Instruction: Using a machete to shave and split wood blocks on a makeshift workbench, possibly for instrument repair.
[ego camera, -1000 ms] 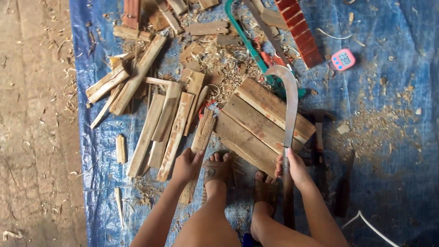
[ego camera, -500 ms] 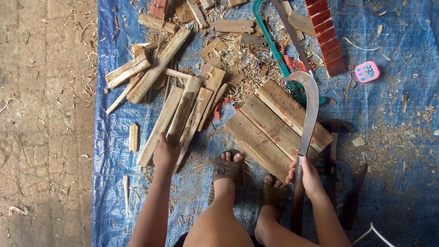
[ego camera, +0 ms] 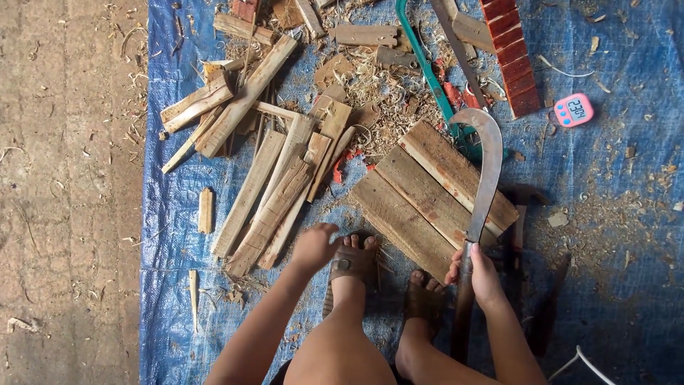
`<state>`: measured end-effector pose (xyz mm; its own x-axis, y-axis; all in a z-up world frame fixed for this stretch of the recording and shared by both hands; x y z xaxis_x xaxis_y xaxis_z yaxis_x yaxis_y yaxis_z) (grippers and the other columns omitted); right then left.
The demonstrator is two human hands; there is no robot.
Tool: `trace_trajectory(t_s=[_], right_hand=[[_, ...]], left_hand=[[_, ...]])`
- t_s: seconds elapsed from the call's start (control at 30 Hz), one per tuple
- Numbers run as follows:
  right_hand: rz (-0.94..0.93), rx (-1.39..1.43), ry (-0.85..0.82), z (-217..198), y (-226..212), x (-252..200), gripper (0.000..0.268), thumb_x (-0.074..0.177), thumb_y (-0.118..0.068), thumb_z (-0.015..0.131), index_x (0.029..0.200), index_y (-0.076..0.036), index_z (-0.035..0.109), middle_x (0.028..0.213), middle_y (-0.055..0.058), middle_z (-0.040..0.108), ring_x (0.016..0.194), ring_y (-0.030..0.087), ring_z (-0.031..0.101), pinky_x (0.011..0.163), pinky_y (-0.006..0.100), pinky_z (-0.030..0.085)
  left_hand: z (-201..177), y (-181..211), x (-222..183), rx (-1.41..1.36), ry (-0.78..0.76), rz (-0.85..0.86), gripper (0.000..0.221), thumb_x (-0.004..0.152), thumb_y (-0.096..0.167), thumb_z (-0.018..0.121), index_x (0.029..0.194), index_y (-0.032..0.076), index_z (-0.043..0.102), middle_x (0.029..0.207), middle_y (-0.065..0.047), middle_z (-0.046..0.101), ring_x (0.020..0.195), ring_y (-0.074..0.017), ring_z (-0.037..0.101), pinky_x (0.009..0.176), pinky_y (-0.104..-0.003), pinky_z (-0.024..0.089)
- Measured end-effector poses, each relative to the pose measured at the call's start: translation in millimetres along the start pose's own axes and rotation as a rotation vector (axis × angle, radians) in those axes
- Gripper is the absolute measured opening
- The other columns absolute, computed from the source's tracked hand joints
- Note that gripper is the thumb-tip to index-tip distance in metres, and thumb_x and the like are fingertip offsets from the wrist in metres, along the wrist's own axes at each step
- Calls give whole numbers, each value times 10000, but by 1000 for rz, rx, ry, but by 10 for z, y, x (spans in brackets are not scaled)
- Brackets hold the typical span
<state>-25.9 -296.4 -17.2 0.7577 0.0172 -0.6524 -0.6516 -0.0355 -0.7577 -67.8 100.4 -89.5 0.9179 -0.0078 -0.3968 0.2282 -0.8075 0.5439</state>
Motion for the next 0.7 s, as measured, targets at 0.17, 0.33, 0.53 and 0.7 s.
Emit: trace_trajectory(t_s=[0.17, 0.33, 0.53, 0.7], right_hand=[[-10, -3, -5, 21, -37, -23, 633, 1087, -542, 387, 927, 33, 596, 573, 230, 598, 504, 403, 708, 504, 479, 611], [-22, -41, -38, 2, -15, -64, 632, 1084, -526, 376, 931, 46, 596, 562, 232, 595, 499, 399, 709, 498, 468, 612], [-61, -89, -65, 29, -89, -112, 586, 1092, -468, 385, 928, 45, 615, 565, 226, 598, 472, 388, 701, 487, 457, 601], [-82, -105, -66, 123, -254, -191, 558, 1093, -414, 393, 907, 61, 620, 541, 236, 598, 437, 392, 690, 450, 453, 590]], left_hand=[[281, 67, 270, 217, 91, 168, 335, 891, 322, 664, 1188, 168, 659, 1168, -60, 643, 1127, -281, 645, 757, -432, 636], [-458, -27, 418, 153, 285, -35, 361, 958, 141, 532, 1317, 120, 562, 1360, -179, 553, 1254, -367, 597, 918, -470, 588], [-918, -37, 452, 363, 252, -182, 357, 1000, 227, 534, 1344, 146, 592, 1623, -188, 367, 1570, -373, 192, 1159, -510, 345], [-862, -89, 464, 463, 247, -187, 487, 976, 343, 626, 1405, 200, 448, 1655, -190, 299, 1563, -387, 190, 1157, -470, 337]])
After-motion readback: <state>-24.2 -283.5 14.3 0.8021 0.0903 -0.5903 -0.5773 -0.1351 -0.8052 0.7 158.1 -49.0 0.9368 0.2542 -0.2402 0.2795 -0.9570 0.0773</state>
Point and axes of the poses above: each hand's wrist, its own x-axis towards the middle knuckle, its own z-axis out of the palm, y = z × x, the point moved 3 cm from there along x, towards the middle knuckle
